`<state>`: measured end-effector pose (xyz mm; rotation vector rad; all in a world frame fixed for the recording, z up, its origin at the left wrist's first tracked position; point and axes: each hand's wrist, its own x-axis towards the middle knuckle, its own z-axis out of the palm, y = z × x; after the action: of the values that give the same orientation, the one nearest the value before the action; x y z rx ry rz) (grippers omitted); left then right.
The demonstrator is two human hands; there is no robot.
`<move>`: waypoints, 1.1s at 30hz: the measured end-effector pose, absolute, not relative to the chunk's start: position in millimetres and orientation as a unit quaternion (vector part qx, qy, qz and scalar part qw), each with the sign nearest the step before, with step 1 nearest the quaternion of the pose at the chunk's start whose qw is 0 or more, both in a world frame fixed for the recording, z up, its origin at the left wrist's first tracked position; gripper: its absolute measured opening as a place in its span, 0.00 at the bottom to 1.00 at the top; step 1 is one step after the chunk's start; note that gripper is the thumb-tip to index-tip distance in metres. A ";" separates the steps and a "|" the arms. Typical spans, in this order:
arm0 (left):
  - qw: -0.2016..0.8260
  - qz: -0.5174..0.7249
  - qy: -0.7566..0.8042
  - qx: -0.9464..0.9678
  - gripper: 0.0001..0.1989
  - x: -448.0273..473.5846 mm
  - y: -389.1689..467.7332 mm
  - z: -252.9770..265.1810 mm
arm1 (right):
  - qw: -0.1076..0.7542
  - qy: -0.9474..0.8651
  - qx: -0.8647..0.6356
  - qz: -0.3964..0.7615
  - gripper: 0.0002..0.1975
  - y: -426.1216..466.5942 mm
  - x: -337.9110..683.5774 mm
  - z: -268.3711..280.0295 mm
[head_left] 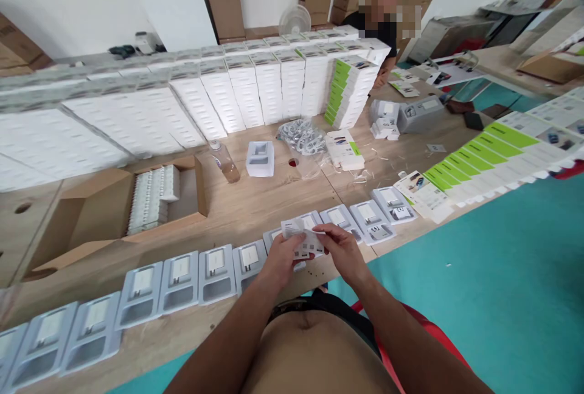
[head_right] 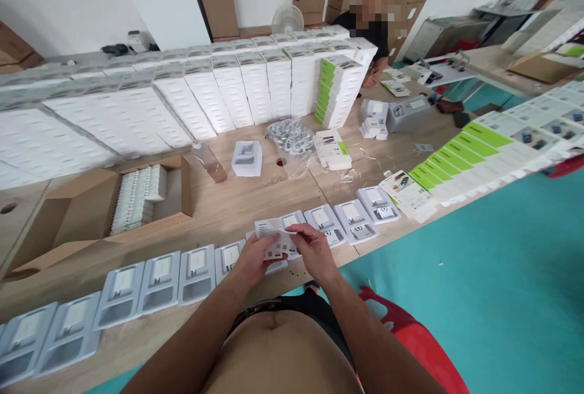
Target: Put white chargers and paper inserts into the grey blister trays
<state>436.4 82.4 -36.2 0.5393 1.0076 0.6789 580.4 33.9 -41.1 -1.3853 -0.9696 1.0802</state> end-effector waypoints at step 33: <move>0.550 0.257 0.509 0.611 0.19 428.1 120.2 -36.0 | 0.517 -0.319 -0.601 0.519 0.13 67.7 579.2 -49.2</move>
<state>428.1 120.2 -36.0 1.4461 1.2044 0.6086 579.2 67.7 -49.2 -1.4428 -0.7659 1.2454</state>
